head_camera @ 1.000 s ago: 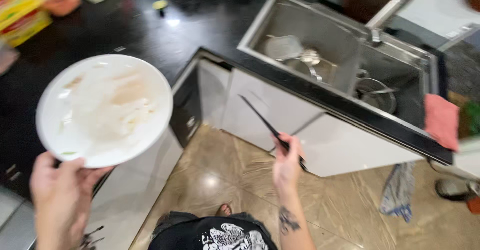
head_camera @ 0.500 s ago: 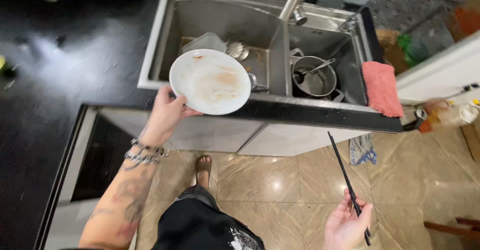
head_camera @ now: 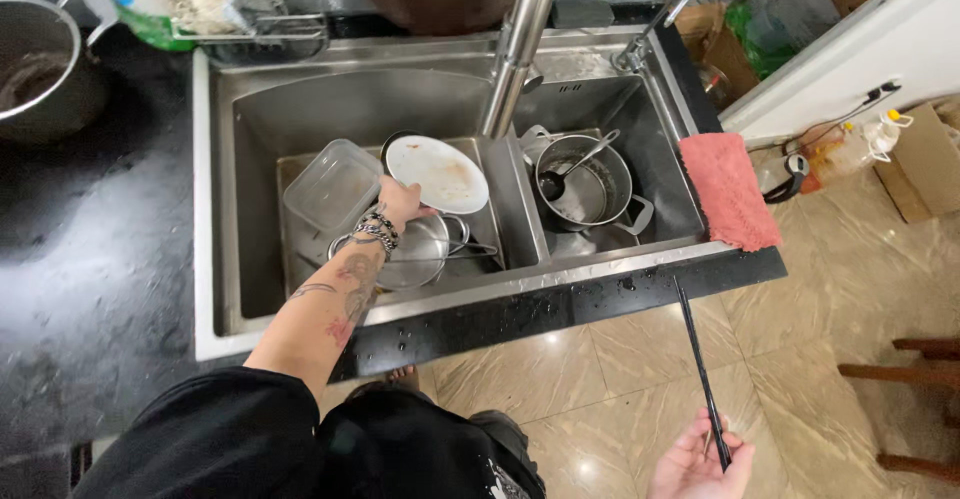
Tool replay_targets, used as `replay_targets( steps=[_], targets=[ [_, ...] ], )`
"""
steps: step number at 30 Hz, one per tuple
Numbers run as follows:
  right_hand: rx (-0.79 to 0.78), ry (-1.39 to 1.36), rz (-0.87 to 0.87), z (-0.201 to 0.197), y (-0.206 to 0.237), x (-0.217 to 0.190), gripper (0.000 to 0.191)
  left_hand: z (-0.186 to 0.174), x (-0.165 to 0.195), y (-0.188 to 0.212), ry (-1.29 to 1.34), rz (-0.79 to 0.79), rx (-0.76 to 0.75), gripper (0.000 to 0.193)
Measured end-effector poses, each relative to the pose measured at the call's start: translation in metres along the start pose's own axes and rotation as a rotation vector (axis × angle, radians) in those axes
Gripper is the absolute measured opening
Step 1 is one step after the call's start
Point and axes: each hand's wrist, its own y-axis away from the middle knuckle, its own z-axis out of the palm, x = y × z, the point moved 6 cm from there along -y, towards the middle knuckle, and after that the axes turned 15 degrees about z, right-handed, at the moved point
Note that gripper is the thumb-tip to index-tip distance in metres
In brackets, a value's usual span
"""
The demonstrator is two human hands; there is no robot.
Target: The person picks shrimp shells and heads from a plate into a plastic bag using chopsticks, rinses the bag under the tap, and places it in the freezer. They then take a metal pot, add shrimp from a packaged bag into a pan of simmering broth on the induction cooktop, and stir the shrimp with chopsticks.
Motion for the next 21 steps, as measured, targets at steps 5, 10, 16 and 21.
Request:
replay_targets(
  steps=[5,10,16,21],
  targets=[
    [0.032,0.065,-0.006,-0.006,-0.015,-0.005,0.041,0.029,0.000,-0.013,-0.064,-0.058,0.005,0.045],
    [-0.037,0.087,0.070,0.003,-0.068,-0.010,0.041,0.047,0.005,-0.024,-0.137,-0.055,0.031,0.044],
    [-0.178,0.101,0.304,0.057,-0.202,-0.002,0.046,0.049,0.012,-0.052,-0.806,-0.059,0.157,0.056],
    [-0.370,0.201,0.457,0.145,-0.316,0.034,0.041,0.043,0.029,-0.066,-0.945,-0.188,0.264,0.043]
  ],
)
